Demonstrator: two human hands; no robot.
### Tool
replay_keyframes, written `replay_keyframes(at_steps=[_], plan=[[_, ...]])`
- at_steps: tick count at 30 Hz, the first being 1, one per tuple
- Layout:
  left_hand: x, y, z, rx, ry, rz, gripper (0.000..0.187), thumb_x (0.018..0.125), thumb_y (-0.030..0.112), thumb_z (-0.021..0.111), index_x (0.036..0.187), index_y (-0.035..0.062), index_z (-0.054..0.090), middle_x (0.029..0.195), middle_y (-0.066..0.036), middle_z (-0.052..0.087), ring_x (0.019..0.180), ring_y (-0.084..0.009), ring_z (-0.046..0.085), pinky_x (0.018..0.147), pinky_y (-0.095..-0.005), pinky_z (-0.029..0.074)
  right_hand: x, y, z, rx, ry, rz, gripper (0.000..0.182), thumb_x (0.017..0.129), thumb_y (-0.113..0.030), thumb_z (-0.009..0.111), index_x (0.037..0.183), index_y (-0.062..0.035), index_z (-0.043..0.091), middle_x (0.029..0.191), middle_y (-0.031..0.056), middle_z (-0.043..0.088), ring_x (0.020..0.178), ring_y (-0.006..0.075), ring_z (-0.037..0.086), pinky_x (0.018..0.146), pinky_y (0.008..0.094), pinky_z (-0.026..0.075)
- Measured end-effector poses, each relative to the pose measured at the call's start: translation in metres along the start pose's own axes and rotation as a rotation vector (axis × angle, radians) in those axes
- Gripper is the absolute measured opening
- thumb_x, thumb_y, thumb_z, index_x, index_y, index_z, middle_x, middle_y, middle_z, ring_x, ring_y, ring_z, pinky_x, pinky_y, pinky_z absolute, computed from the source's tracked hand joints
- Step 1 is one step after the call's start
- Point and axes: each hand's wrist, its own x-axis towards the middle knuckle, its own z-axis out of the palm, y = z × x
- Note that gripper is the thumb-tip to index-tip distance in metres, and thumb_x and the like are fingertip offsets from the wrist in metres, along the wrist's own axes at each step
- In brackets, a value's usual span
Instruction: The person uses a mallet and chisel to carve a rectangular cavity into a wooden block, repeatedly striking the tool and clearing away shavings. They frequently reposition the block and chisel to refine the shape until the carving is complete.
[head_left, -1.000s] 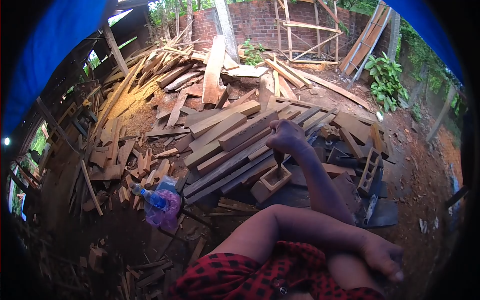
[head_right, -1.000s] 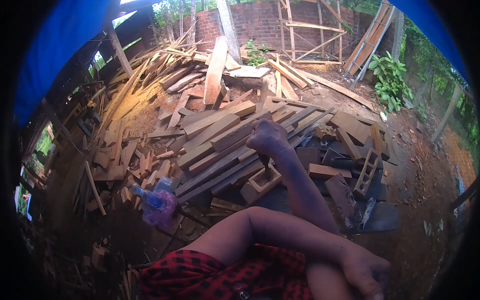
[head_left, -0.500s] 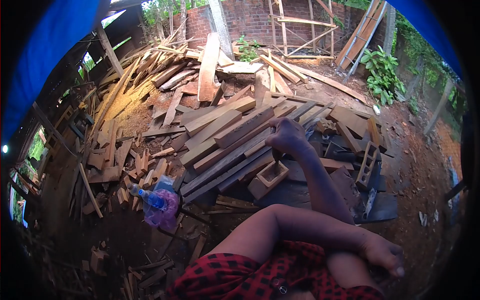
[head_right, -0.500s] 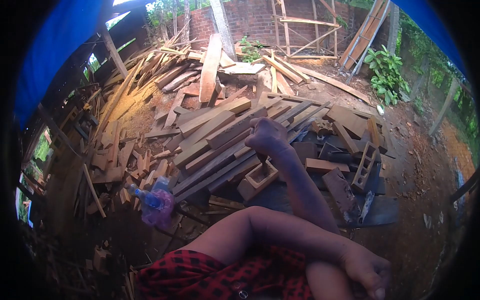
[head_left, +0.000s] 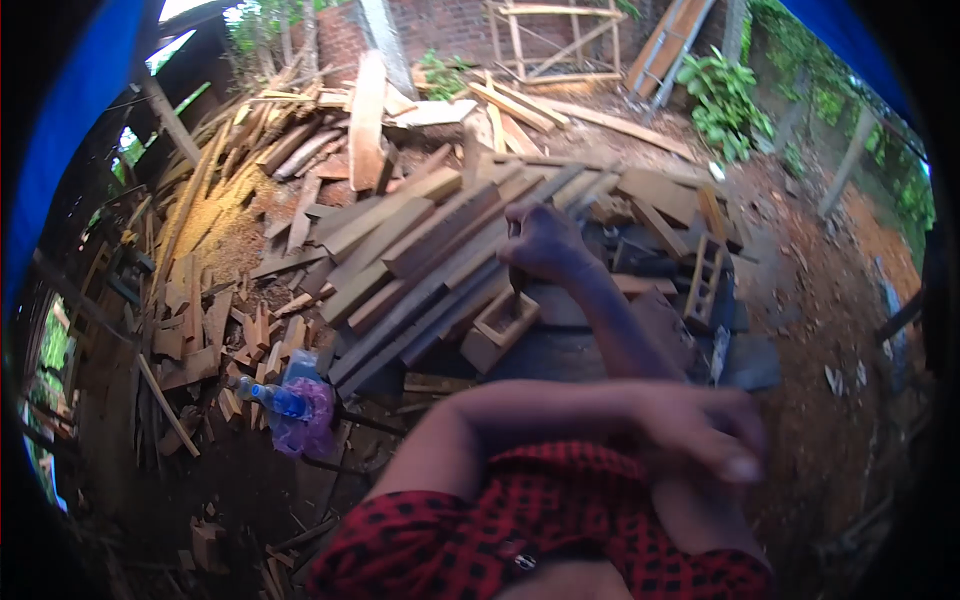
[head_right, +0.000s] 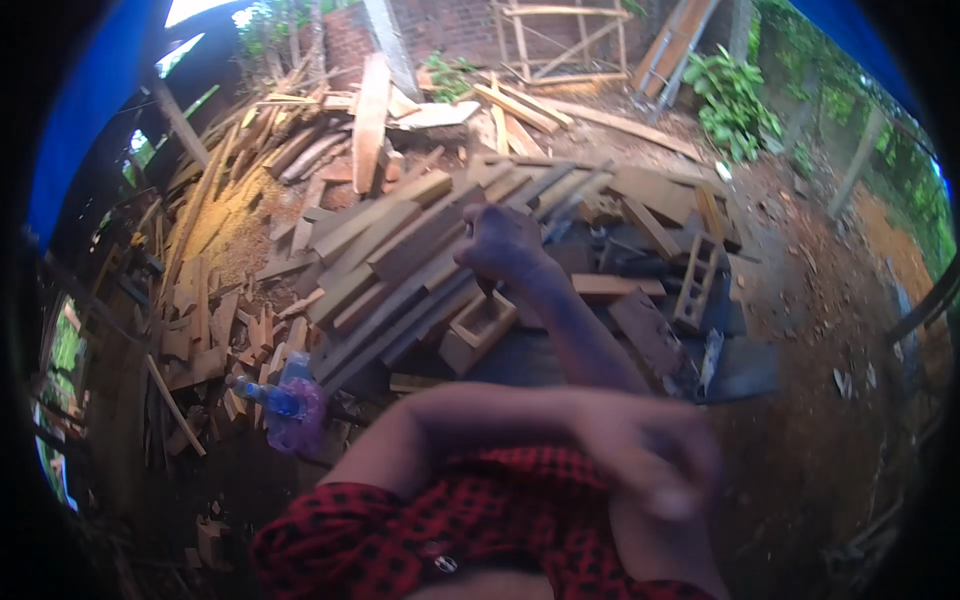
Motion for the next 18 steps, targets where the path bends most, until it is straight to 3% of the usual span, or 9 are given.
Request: replay_keyframes(at_steps=[1,2,3,5,6,8,12,14,18], plan=[[-0.029,0.031,-0.007,0.02,-0.004,-0.208,0.048,0.088,0.045,0.065,0.08,-0.0025,0.063,0.072,-0.008,0.061,0.069,-0.0183,0.06,0.063,-0.0327,0.047,-0.007,0.004,-0.007,-0.008,0.009,0.026,0.026,0.061,-0.024,0.069,0.075,-0.003,0.061,0.072,0.0152,0.063,0.071,0.0289,0.065,0.067,0.0389,0.049],[-0.055,0.037,-0.016,0.11,0.034,-0.072,0.045,0.084,0.041,0.07,0.089,-0.0032,0.064,0.08,-0.009,0.063,0.075,-0.0185,0.061,0.066,-0.0317,0.048,-0.016,0.009,-0.015,-0.006,-0.004,0.06,0.026,0.061,-0.024,0.069,0.075,-0.003,0.061,0.072,0.0152,0.063,0.071,0.0289,0.065,0.067,0.0389,0.049],[-0.093,0.059,-0.017,0.16,0.191,-0.291,0.045,0.082,0.036,0.072,0.1,-0.0041,0.064,0.094,-0.008,0.066,0.091,-0.0152,0.061,0.081,-0.0307,0.048,-0.025,0.015,-0.022,0.057,-0.016,0.081,0.025,0.063,-0.023,0.07,0.074,-0.003,0.061,0.07,0.0131,0.063,0.068,0.0254,0.064,0.065,0.0374,0.049],[-0.157,0.086,-0.012,0.384,0.73,-0.563,0.041,0.08,0.029,0.074,0.107,-0.0008,0.064,0.1,-0.008,0.066,0.094,-0.0142,0.061,0.083,-0.0293,0.048,-0.046,0.035,-0.022,0.161,0.008,0.062,0.025,0.066,-0.02,0.074,0.073,-0.0021,0.058,0.067,0.007,0.061,0.063,0.0169,0.06,0.06,0.0338,0.047],[-0.197,0.065,-0.021,0.609,1.051,-0.588,0.044,0.078,0.032,0.075,0.108,0.0017,0.065,0.095,-0.007,0.066,0.09,-0.0135,0.061,0.081,-0.0278,0.048,-0.058,0.042,-0.024,0.169,-0.007,0.084,0.025,0.066,-0.02,0.074,0.073,-0.0021,0.058,0.067,0.007,0.061,0.063,0.0169,0.06,0.06,0.0338,0.047],[-0.247,0.054,-0.026,0.857,1.418,-0.987,0.055,0.072,0.04,0.078,0.112,0.0039,0.065,0.099,-0.01,0.065,0.093,-0.018,0.062,0.083,-0.0321,0.048,-0.081,0.045,-0.035,0.216,-0.017,0.072,0.026,0.067,-0.019,0.075,0.076,-0.0012,0.059,0.069,0.0065,0.062,0.065,0.0162,0.06,0.063,0.0333,0.048],[-0.3,0.005,-0.023,1.166,1.449,-1.224,0.074,0.066,0.048,0.08,0.122,0.0057,0.058,0.116,-0.014,0.06,0.109,-0.0257,0.057,0.091,-0.0394,0.046,-0.118,0.058,-0.045,0.143,-0.072,0.126,0.029,0.068,-0.02,0.076,0.087,-0.0008,0.065,0.074,0.0089,0.066,0.068,0.018,0.062,0.066,0.0323,0.048],[-0.298,-0.02,-0.023,1.558,1.282,-1.226,0.09,0.062,0.052,0.081,0.132,0.0081,0.047,0.128,-0.016,0.051,0.119,-0.0327,0.048,0.098,-0.0456,0.04,-0.132,0.062,-0.046,-0.018,-0.12,0.191,0.039,0.068,-0.019,0.076,0.102,-0.0021,0.067,0.08,0.0114,0.068,0.073,0.0206,0.065,0.071,0.0327,0.049],[-0.299,-0.041,-0.031,1.544,1.381,-1.211,0.091,0.058,0.045,0.083,0.133,0.009,0.044,0.119,-0.015,0.052,0.112,-0.0335,0.049,0.096,-0.0459,0.04,-0.143,0.054,-0.039,-0.168,-0.29,0.185,0.04,0.073,-0.021,0.069,0.11,-0.0074,0.067,0.087,0.0155,0.068,0.086,0.0293,0.067,0.078,0.0373,0.05]])
